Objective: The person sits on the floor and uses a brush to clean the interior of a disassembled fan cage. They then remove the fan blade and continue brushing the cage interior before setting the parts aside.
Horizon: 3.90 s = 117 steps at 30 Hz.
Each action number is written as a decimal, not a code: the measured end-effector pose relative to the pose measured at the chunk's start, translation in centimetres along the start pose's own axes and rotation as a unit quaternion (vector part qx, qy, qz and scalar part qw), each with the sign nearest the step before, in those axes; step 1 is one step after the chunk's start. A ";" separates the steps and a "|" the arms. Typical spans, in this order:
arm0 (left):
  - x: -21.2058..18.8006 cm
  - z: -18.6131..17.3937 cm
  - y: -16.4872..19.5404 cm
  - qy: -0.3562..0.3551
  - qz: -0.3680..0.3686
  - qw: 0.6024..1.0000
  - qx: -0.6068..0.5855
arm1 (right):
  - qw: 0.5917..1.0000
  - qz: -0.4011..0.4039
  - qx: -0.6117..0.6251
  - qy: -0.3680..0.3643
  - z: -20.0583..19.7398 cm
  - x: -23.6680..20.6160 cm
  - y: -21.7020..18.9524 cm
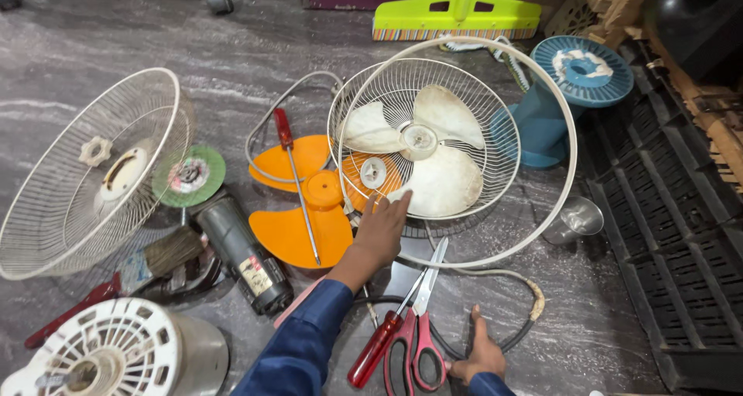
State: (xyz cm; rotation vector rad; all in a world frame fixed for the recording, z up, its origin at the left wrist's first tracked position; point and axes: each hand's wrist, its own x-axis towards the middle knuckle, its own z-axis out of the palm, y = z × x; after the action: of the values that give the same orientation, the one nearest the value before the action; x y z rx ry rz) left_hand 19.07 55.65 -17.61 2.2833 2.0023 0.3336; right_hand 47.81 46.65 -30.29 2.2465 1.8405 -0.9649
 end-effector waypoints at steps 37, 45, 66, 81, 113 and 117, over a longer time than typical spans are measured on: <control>-9.8 -0.4 3.5 0.225 -0.477 0.631 -0.569 | 0.992 0.025 0.116 -0.032 -2.4 -1.7 -2.0; -11.2 -5.3 5.2 0.233 -0.335 0.829 -0.381 | 0.994 0.026 0.102 -0.037 -1.7 -0.7 -1.1; -1.7 -15.6 11.6 0.389 -0.095 0.662 -0.633 | 0.994 -0.080 0.017 0.071 -1.9 -1.1 -1.7; -10.3 -17.5 -2.0 0.623 -0.196 0.430 -0.624 | 0.974 0.017 0.215 -0.064 -2.8 -2.1 -1.5; -10.4 -1.2 5.3 0.132 -0.131 0.966 -0.181 | 0.924 -0.328 0.033 0.193 -6.1 -1.7 -3.7; -8.6 0.0 8.6 0.013 -0.120 0.972 -0.203 | 0.912 -0.344 0.093 0.205 -6.1 -2.2 -3.4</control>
State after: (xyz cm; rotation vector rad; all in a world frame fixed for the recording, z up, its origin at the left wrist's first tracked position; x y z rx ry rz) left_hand 26.38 46.02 -16.76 1.7817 1.9718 0.6812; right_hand 47.07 48.33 -23.21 2.0167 2.9666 -0.7864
